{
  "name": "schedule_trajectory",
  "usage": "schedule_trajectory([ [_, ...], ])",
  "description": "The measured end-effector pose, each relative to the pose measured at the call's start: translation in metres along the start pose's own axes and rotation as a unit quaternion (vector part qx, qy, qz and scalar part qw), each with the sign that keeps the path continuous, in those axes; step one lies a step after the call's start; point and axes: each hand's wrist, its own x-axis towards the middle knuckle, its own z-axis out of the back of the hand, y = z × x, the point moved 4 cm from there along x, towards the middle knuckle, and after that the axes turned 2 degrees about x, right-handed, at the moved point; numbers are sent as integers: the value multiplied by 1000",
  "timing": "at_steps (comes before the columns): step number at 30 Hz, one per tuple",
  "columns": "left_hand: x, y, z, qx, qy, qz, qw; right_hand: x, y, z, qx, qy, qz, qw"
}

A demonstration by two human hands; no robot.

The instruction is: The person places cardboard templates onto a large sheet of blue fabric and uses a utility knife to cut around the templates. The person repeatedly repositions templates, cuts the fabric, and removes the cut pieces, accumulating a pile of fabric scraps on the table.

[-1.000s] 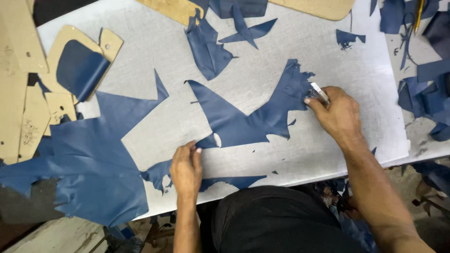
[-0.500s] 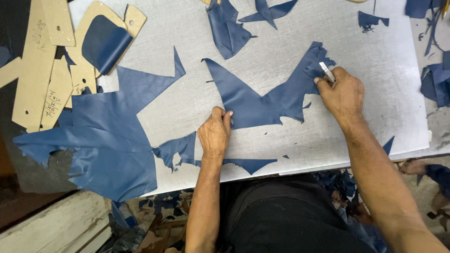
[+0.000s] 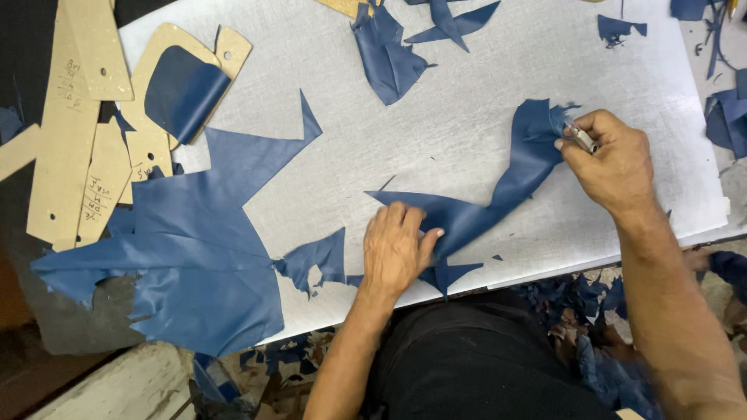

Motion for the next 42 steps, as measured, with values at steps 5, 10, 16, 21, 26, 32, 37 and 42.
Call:
schedule_trajectory([
  [5, 39, 30, -24, 45, 65, 3, 997, 16, 58, 13, -79, -54, 99, 990],
  [10, 21, 38, -35, -19, 95, 33, 995, 49, 108, -14, -189, -91, 155, 966],
  [16, 7, 74, -10, -76, 105, 97, 987, 22, 62, -70, -213, -73, 203, 953],
  [21, 8, 103, 18, -47, 199, 120, 972, -5, -34, -88, -329, -162, 148, 919],
  [26, 84, 144, 34, -45, 49, 55, 996, -4, -68, -96, -372, -171, 116, 905],
  [32, 253, 188, 0, -12, -75, -126, 989, 1, -36, -93, -309, -203, 97, 924],
  [37, 339, 233, 10, 137, 67, -152, 977, 5, -7, -89, -270, -211, 92, 935],
  [42, 304, 254, 44, 143, 10, -115, 983, 8, -17, -87, -257, -207, 115, 937],
])
